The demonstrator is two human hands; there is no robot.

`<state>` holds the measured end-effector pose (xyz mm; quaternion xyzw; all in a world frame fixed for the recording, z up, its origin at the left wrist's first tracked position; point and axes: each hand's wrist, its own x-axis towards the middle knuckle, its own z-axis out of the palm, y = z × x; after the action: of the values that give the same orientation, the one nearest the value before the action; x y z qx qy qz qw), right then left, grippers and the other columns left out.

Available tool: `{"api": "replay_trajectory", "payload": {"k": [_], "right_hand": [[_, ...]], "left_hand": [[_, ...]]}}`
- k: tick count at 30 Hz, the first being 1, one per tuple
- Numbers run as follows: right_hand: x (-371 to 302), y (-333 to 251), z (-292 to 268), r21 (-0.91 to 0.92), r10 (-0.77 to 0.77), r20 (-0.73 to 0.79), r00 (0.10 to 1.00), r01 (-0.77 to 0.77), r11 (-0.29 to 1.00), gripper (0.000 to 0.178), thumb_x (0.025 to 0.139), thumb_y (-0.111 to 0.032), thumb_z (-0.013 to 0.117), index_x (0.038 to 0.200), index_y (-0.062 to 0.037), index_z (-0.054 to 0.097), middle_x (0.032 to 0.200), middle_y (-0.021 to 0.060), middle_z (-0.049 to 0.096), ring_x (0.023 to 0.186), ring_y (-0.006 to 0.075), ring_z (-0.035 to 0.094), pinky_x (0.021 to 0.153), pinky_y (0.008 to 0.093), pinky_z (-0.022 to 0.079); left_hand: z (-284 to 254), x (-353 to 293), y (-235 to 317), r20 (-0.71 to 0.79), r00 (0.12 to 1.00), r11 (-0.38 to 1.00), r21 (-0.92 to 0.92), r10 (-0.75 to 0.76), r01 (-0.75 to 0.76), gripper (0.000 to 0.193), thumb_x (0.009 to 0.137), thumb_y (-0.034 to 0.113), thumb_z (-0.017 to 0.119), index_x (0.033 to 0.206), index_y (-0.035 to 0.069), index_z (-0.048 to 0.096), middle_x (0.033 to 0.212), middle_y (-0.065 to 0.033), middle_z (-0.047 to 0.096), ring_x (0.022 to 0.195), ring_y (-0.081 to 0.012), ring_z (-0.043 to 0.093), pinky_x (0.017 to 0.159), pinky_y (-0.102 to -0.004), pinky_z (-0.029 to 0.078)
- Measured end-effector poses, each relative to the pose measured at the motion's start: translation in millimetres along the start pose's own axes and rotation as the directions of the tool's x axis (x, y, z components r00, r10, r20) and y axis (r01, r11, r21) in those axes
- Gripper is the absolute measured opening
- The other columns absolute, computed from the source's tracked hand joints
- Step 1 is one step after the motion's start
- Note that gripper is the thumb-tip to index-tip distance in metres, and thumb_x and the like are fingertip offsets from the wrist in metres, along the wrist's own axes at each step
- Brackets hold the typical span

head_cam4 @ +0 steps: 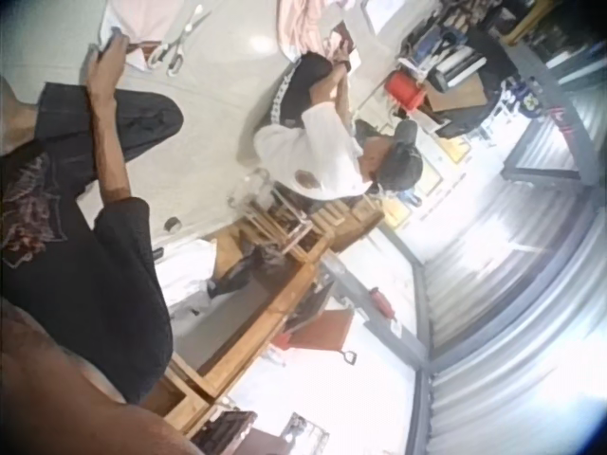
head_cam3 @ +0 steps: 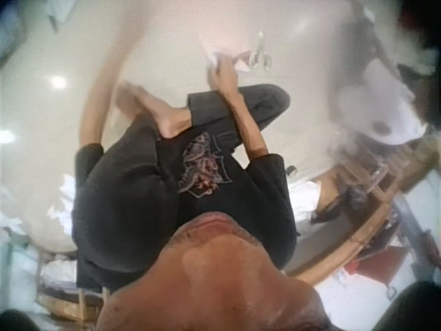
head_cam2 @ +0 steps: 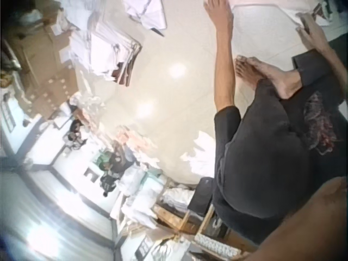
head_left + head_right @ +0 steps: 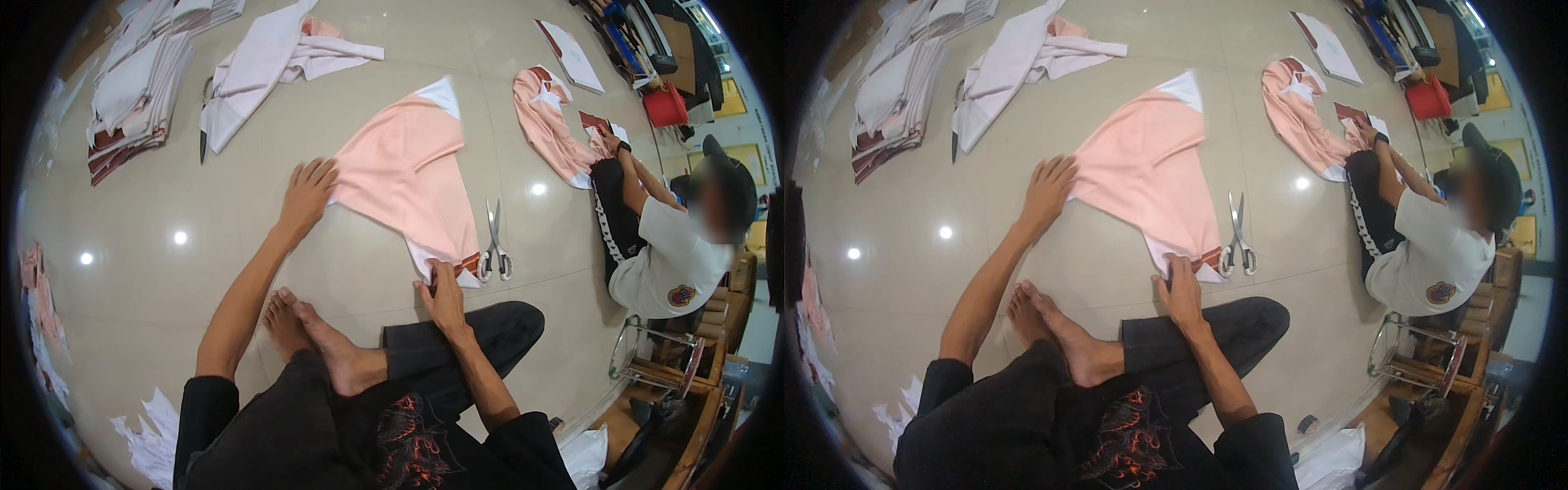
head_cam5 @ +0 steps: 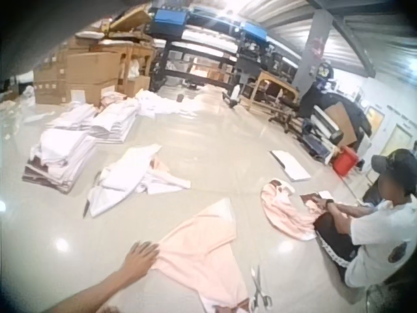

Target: The person sits on the floor and uses shears to cut large pieces of light pink and white fabric. They repeatedly fold the fabric, cut along the edges, and stack the cut pieces into a pile.

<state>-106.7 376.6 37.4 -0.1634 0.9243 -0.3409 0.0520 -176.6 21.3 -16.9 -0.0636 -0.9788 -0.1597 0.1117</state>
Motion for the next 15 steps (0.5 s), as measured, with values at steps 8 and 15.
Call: {"api": "replay_trajectory", "payload": {"k": [8, 15], "right_hand": [[8, -3, -53, 0.143, 0.219, -0.038, 0.975, -0.212, 0.967, 0.008, 0.088, -0.002, 0.068, 0.095, 0.0018, 0.064, 0.091, 0.0154, 0.066, 0.086, 0.0318, 0.064, 0.077, 0.0398, 0.050], [33, -58, -147, 0.429, 0.245, -0.041, 0.969, -0.205, 0.880, 0.027, 0.106, -0.025, 0.055, 0.101, 0.0008, 0.064, 0.095, 0.0076, 0.066, 0.091, 0.0141, 0.059, 0.083, 0.0307, 0.046]], "left_hand": [[-80, -150, -30, -0.080, 0.731, 0.575, -0.678, -0.677, 0.458, 0.026, 0.105, 0.018, 0.054, 0.112, -0.002, 0.069, 0.115, -0.0125, 0.068, 0.111, -0.0265, 0.061, 0.104, -0.0389, 0.043], [-204, -131, -25, -0.047, 0.726, 0.356, -0.892, -0.686, 0.279, 0.043, 0.106, 0.042, 0.051, 0.087, 0.005, 0.059, 0.086, -0.0019, 0.056, 0.085, -0.0122, 0.054, 0.080, -0.0286, 0.044]]}}
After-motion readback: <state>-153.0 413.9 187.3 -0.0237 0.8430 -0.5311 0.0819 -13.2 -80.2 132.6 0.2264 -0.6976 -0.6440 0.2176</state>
